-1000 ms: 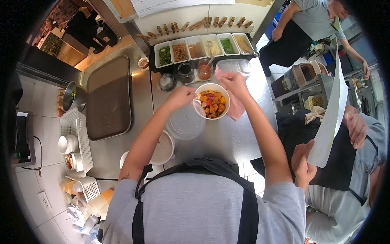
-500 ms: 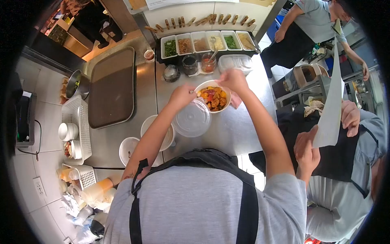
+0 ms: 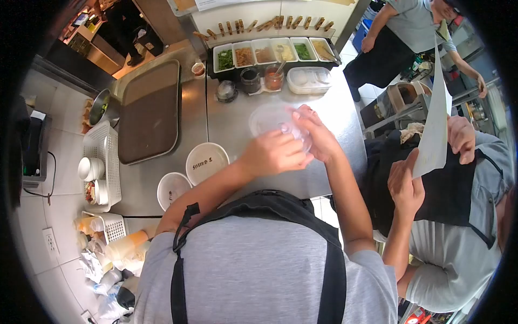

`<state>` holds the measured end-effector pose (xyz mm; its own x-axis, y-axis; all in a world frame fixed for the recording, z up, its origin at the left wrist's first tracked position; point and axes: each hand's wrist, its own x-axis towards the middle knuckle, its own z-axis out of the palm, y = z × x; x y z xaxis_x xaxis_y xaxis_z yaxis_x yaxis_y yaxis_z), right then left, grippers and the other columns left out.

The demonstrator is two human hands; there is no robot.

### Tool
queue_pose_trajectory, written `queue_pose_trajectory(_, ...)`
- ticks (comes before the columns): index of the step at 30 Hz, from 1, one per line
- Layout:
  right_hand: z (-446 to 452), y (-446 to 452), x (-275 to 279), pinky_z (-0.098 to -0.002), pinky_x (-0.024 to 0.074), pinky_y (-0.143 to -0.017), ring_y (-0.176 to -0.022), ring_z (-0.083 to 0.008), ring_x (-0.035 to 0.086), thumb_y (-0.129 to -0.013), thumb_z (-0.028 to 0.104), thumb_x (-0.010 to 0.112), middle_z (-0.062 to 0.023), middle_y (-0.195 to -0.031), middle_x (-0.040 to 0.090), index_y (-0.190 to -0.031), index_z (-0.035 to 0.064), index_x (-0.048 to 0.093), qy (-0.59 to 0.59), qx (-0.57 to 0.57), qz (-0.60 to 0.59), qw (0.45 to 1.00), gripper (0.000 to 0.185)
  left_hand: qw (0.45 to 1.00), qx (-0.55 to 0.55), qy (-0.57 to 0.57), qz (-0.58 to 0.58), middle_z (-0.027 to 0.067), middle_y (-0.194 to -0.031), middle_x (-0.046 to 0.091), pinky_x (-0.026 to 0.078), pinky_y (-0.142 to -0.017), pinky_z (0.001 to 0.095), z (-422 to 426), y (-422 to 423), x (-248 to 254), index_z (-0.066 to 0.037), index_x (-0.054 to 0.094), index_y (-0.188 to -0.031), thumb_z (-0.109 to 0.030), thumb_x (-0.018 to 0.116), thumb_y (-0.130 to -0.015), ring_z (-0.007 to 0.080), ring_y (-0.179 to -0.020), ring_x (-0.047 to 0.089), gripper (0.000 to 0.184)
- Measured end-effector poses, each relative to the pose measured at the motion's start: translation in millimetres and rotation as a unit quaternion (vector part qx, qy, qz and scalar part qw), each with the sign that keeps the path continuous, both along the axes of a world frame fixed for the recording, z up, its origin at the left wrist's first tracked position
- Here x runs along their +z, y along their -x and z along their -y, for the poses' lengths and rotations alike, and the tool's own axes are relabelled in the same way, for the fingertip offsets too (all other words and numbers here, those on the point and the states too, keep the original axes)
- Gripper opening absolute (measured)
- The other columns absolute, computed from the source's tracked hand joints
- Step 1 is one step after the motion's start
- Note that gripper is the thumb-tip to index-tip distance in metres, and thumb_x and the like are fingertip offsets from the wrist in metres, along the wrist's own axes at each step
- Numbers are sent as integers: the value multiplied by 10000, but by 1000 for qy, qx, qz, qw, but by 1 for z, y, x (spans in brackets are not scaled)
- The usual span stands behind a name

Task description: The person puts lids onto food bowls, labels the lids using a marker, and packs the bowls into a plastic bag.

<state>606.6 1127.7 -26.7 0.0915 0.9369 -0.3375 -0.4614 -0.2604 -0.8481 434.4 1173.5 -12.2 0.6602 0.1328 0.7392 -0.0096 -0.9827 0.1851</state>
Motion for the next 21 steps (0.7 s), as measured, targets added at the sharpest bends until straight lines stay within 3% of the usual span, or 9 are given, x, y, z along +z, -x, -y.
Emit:
queue_pose_trajectory(2,-4,-22,-23,-269,503,-786,-1003,-180,566,-982,314,397,-108,-1200,547,-1355,78,421,24,-15,103,994,442,998,-33,39,-41,-1,-817,578,441,-702,360,6,2,-9,-162,677,-781,-228,691,-745,183,-802,569,77)
queue_pose_trajectory(5,-8,-34,-50,-305,431,-929,-1132,-204,512,-976,322,416,-121,-1240,538,-1353,71,433,0,-72,16,997,453,985,99,136,46,67,-825,553,428,-734,352,-9,25,-9,-130,668,-815,-246,638,-813,228,-789,554,120)
queue_pose_trajectory(8,-23,-32,-111,-335,293,-1060,-1257,-245,419,-967,323,426,-149,-1310,495,-1337,68,462,42,-119,123,984,451,921,259,284,62,97,-905,586,444,-762,357,-43,33,-50,-102,675,-966,-244,620,-846,259,-837,572,193)
queue_pose_trajectory(11,-22,5,-63,-340,192,-1107,-1327,-275,328,-958,328,430,-176,-1346,462,-1329,72,476,72,-15,396,915,453,867,235,428,96,126,-988,609,463,-790,371,-64,29,-80,-79,630,-1099,-248,598,-870,284,-896,593,287)
queue_pose_trajectory(12,-37,-16,-120,-339,215,-1095,-1306,-320,358,-958,330,413,-215,-1342,457,-1318,53,479,1,0,428,904,458,853,236,457,86,133,-1001,611,469,-792,377,-70,25,-93,-80,614,-1128,-247,594,-874,283,-901,599,305)
queue_pose_trajectory(13,-43,-18,-131,-348,225,-1091,-1298,-339,362,-954,324,422,-232,-1331,459,-1310,50,486,4,1,454,891,454,839,236,485,74,139,-1013,613,474,-793,383,-74,18,-108,-81,599,-1156,-247,589,-878,282,-907,606,324)
queue_pose_trajectory(15,-49,-15,-130,-368,245,-1084,-1282,-376,371,-944,312,441,-267,-1310,462,-1294,44,499,11,4,507,862,445,833,229,501,56,146,-1021,619,482,-790,389,-79,7,-112,-81,598,-1162,-238,584,-880,283,-907,616,323)
queue_pose_trajectory(18,-39,0,-100,-429,248,-1089,-1269,-400,378,-910,269,490,-226,-1306,486,-1278,51,514,-63,-46,542,837,429,860,219,461,27,150,-1002,632,488,-772,376,-84,-4,-117,-72,642,-1096,-211,583,-876,282,-881,630,267)
queue_pose_trajectory(21,-29,5,-88,-498,231,-1092,-1292,-383,361,-876,221,527,-139,-1313,511,-1263,58,529,-188,5,733,653,420,879,229,417,-12,158,-971,639,487,-753,360,-87,-8,-119,-65,676,-1026,-188,580,-871,284,-851,632,220)
